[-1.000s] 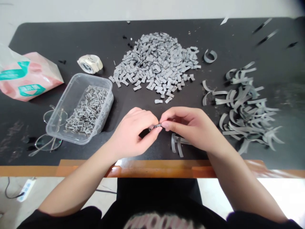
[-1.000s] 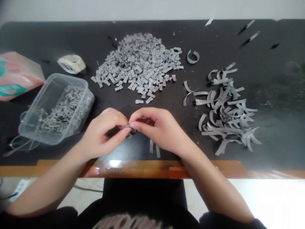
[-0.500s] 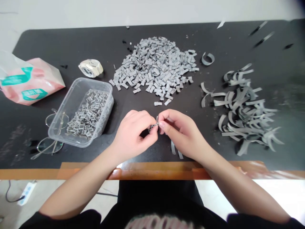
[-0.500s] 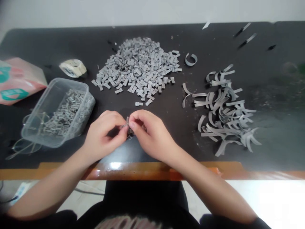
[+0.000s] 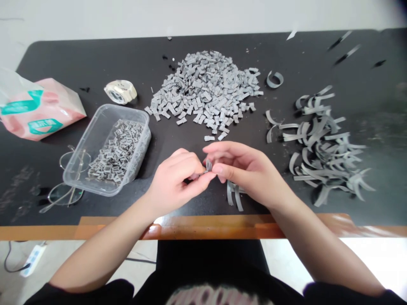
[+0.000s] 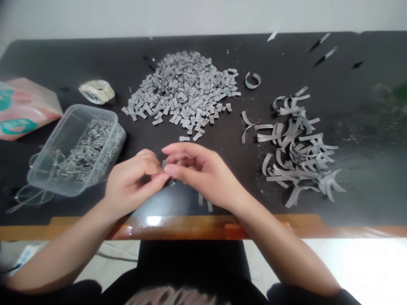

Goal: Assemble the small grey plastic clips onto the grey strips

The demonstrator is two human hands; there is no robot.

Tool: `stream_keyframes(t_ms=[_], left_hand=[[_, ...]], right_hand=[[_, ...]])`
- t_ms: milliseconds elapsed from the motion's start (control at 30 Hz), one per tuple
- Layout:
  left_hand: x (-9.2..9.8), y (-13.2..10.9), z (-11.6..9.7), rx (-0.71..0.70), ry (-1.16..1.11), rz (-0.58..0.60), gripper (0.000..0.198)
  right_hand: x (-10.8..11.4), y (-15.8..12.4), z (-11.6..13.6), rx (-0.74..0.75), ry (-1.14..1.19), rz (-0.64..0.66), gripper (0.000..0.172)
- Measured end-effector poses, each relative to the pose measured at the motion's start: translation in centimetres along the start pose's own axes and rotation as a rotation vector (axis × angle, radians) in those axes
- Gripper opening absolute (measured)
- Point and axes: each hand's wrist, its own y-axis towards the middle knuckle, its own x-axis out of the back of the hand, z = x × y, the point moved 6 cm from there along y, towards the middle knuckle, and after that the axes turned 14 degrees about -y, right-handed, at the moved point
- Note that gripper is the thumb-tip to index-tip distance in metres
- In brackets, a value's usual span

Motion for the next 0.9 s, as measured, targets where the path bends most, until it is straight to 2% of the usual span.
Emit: stream_keyframes(t_ms=[100, 233, 300, 467, 567, 700, 800, 900], left_hand=[[-0.1, -0.1, 0.6, 0.108, -0.071, 0.011, 0.024], [-0.7, -0.6, 2.1, 0.356, -0.208, 0.001, 0.008], [-0.9, -1.0, 2.8, 0.466, -0.330, -0.032, 0.011], [-1.3, -1.3, 3.3, 0.618, -0.660, -0.123, 0.011], [-1.1, -1.2, 3.3, 0.653, -0.737, -0.166, 0.009], [-0.5, -1.0, 3.2, 0.642, -0.696, -0.208, 0.012], [-0.2, -0.7, 2.9, 0.580, -0.601, -0.181, 0.015], [-0.1, -0.6, 2.7, 0.539, -0.539, -0.129, 0.021]], right_hand=[[0.4, 0.0, 0.2, -0.012, -0.021, -0.030, 0.009], [1.2, -0.1, 0.5, 0.015, -0.119, -0.219, 0.008], [1.4, -0.3, 0.8, 0.037, -0.186, -0.285, 0.008], [1.3, -0.3, 1.0, 0.060, -0.282, -0.305, 0.005], [1.4, -0.3, 0.7, 0.078, -0.258, -0.305, 0.007], [1.4, -0.1, 0.0, 0.066, -0.214, -0.256, 0.025], [1.2, 0.0, -0.4, 0.029, -0.233, -0.193, 0.018], [1.2, -0.1, -0.4, 0.013, -0.278, -0.184, 0.011]])
